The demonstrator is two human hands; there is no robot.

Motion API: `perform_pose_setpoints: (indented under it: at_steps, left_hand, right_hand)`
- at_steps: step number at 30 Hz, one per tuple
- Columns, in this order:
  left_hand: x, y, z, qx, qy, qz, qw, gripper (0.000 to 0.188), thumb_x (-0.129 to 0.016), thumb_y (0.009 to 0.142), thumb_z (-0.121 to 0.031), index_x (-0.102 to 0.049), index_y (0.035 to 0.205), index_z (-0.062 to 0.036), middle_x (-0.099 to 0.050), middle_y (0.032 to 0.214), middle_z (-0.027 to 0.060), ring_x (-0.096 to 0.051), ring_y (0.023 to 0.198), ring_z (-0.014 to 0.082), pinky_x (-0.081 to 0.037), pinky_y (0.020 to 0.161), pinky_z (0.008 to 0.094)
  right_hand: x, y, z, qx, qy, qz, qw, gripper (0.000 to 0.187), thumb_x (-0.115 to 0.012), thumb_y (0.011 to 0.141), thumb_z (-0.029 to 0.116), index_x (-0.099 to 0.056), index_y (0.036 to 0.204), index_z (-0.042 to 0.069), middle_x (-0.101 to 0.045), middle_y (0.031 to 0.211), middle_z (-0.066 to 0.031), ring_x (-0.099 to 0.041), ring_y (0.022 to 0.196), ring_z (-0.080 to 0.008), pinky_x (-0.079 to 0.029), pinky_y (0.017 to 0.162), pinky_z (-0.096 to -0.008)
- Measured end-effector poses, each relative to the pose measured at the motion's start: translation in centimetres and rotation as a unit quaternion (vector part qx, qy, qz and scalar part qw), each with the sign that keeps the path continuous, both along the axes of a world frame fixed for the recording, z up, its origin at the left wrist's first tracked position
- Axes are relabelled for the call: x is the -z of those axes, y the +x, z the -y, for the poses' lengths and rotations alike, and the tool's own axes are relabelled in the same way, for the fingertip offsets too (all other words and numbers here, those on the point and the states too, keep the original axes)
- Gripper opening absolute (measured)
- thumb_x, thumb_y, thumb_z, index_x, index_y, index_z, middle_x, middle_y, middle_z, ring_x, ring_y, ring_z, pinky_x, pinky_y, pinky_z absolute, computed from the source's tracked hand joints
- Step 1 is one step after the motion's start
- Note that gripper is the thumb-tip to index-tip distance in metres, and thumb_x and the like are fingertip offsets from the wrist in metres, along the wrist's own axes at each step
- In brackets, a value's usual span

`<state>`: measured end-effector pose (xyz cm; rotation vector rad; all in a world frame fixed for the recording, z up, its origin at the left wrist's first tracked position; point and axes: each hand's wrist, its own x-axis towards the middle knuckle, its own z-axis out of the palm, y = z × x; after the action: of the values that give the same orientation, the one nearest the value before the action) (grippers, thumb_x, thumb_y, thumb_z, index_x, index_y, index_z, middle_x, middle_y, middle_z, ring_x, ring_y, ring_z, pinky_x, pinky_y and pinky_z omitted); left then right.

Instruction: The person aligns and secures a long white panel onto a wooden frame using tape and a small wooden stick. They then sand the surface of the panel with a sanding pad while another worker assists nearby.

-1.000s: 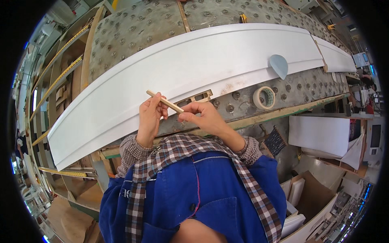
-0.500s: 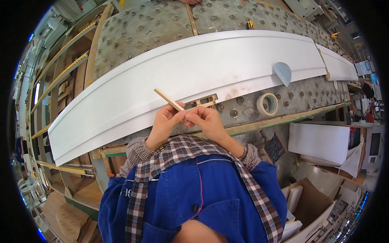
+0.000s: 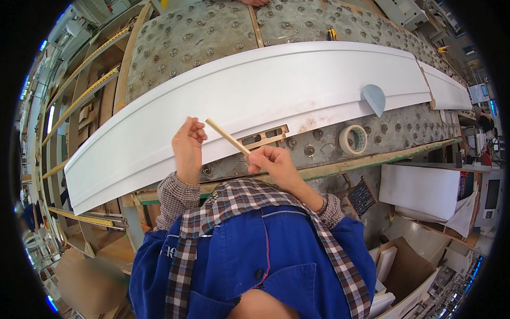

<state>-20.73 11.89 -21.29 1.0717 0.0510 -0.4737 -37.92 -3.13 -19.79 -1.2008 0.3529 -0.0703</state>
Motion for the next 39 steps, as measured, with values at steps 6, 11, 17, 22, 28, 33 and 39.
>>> perform_pose_setpoints:
  at_steps: [6,11,17,22,28,33,39]
  left_hand:
    - [-1.7,-5.2,1.0,0.292,0.023,-0.02,0.956,0.041,-0.038,0.1,-0.032,-0.056,0.107,0.005,-0.061,0.09,0.0116,-0.058,0.075,0.0165,-0.049,0.071,0.0296]
    - [-0.6,-5.9,1.5,0.34,-0.062,0.0,0.938,0.039,-0.036,0.101,-0.03,-0.055,0.106,0.0034,-0.057,0.088,0.0077,-0.054,0.074,0.0149,-0.047,0.068,0.0285]
    - [-1.7,-6.0,1.1,0.424,-0.125,-0.056,0.895,0.04,-0.03,0.102,-0.032,-0.054,0.104,0.0001,-0.051,0.08,0.0036,-0.046,0.066,0.0119,-0.04,0.061,0.0243]
    - [-0.9,-5.6,0.7,0.479,-0.166,-0.064,0.86,0.037,-0.027,0.102,-0.032,-0.048,0.098,-0.0006,-0.046,0.078,0.0046,-0.043,0.063,0.0124,-0.038,0.058,0.0246]
    - [-2.1,-5.8,0.8,0.483,-0.156,-0.06,0.86,0.039,-0.024,0.102,-0.032,-0.041,0.081,-0.005,-0.04,0.074,0.0049,-0.038,0.059,0.0125,-0.035,0.055,0.0262]
    - [-2.4,-5.6,0.1,0.505,-0.154,-0.023,0.849,0.039,-0.024,0.102,-0.031,-0.041,0.078,-0.0055,-0.04,0.072,0.0048,-0.038,0.058,0.0119,-0.036,0.055,0.0256]
    - [-1.9,-5.2,-0.9,0.494,-0.164,-0.012,0.854,0.039,-0.024,0.102,-0.03,-0.041,0.077,-0.0052,-0.042,0.07,0.0052,-0.038,0.056,0.0116,-0.036,0.053,0.0248]
  right_hand:
    - [-0.7,0.7,-0.9,0.078,-0.027,-0.006,0.997,0.015,-0.066,0.085,0.013,-0.064,0.088,-0.002,-0.065,0.077,-0.0048,-0.059,0.071,-0.0076,-0.047,0.064,-0.0214]
    - [-2.0,1.0,-1.0,0.045,-0.173,-0.004,0.984,0.022,-0.074,0.078,0.015,-0.062,0.089,-0.001,-0.058,0.069,-0.001,-0.057,0.069,-0.0079,-0.047,0.062,-0.0224]
    - [-2.2,1.6,-0.8,0.057,-0.144,-0.024,0.988,0.045,-0.081,0.072,0.023,-0.056,0.1,-0.001,-0.052,0.079,-0.0014,-0.057,0.071,-0.0088,-0.047,0.061,-0.0226]
    - [-1.9,1.9,-0.3,0.028,-0.062,-0.004,0.998,0.033,-0.073,0.08,0.021,-0.06,0.101,-0.002,-0.061,0.083,-0.0035,-0.057,0.075,-0.0079,-0.047,0.065,-0.0223]
    - [-1.6,2.2,-0.5,0.075,-0.045,0.026,0.996,0.027,-0.06,0.091,0.024,-0.066,0.093,-0.002,-0.063,0.075,-0.0034,-0.055,0.069,-0.0071,-0.045,0.065,-0.0218]
    - [-1.3,2.6,1.8,0.135,0.007,-0.005,0.991,0.031,-0.052,0.094,0.025,-0.067,0.093,-0.003,-0.061,0.069,-0.0031,-0.053,0.063,-0.0093,-0.044,0.061,-0.0226]
    - [0.4,2.5,4.4,0.318,-0.048,0.017,0.947,0.034,-0.048,0.096,0.025,-0.058,0.116,-0.001,-0.065,0.093,-0.0066,-0.058,0.072,-0.0105,-0.046,0.065,-0.0231]
